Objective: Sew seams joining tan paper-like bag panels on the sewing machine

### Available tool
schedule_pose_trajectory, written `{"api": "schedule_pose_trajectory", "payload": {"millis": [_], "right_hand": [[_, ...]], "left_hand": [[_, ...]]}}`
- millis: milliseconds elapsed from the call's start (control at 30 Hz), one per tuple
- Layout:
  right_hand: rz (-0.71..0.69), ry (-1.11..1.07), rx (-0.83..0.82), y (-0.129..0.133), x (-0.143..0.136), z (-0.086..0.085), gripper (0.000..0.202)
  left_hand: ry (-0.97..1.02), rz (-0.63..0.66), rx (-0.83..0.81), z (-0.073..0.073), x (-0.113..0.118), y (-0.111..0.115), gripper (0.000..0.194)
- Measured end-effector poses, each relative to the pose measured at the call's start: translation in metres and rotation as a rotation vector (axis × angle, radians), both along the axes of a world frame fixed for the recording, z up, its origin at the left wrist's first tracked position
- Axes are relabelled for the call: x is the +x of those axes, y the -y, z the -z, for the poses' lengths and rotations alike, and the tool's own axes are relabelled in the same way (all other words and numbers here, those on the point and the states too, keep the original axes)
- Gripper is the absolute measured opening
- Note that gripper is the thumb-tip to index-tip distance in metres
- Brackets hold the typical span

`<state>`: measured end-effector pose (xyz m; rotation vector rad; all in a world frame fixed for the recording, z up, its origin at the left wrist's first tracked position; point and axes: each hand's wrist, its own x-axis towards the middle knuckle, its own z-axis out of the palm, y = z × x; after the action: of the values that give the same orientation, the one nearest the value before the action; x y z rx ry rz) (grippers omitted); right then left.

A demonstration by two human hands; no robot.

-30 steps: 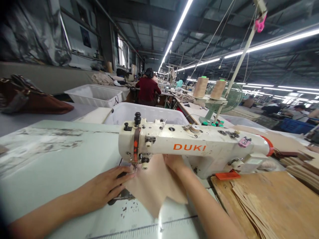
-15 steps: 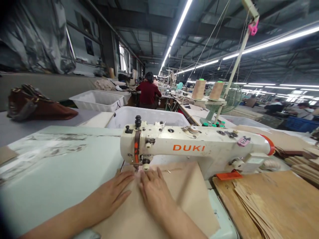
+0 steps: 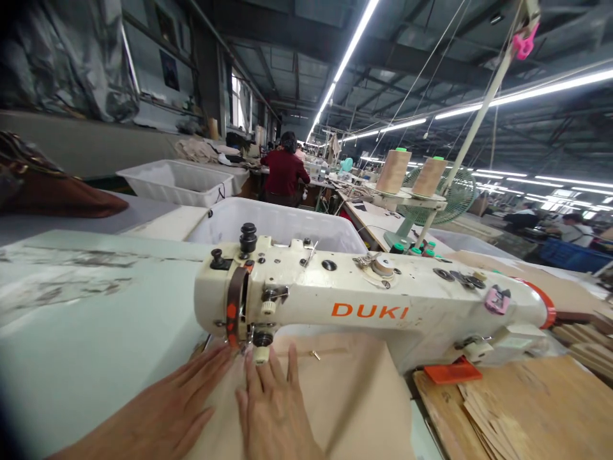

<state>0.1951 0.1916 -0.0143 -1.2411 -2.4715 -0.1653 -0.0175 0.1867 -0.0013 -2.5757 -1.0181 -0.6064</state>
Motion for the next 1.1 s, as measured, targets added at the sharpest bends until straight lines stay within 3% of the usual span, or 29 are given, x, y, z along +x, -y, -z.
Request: {"api": "schedule_pose_trajectory", "payload": {"millis": [200, 333, 633, 1100], "right_hand": [[-0.006, -0.009, 0.010, -0.005, 0.000, 0.005, 0.046], [0.014, 0.003, -0.011, -0.007, 0.000, 0.003, 0.046], [0.022, 0.001, 0.011, -0.007, 0.000, 0.000, 0.044], [0.058, -0.021, -0.122, -0.002, -0.001, -0.011, 0.045]], "left_hand": [[0.058, -0.015, -0.053, 0.013, -0.006, -0.002, 0.071], [0.045, -0.043, -0.139, 0.011, -0.006, -0.003, 0.071], [-0.010, -0.090, -0.047, 0.009, -0.005, -0.004, 0.061], [0.016, -0.062, -0.123, 0.011, -0.008, -0.006, 0.064]]}}
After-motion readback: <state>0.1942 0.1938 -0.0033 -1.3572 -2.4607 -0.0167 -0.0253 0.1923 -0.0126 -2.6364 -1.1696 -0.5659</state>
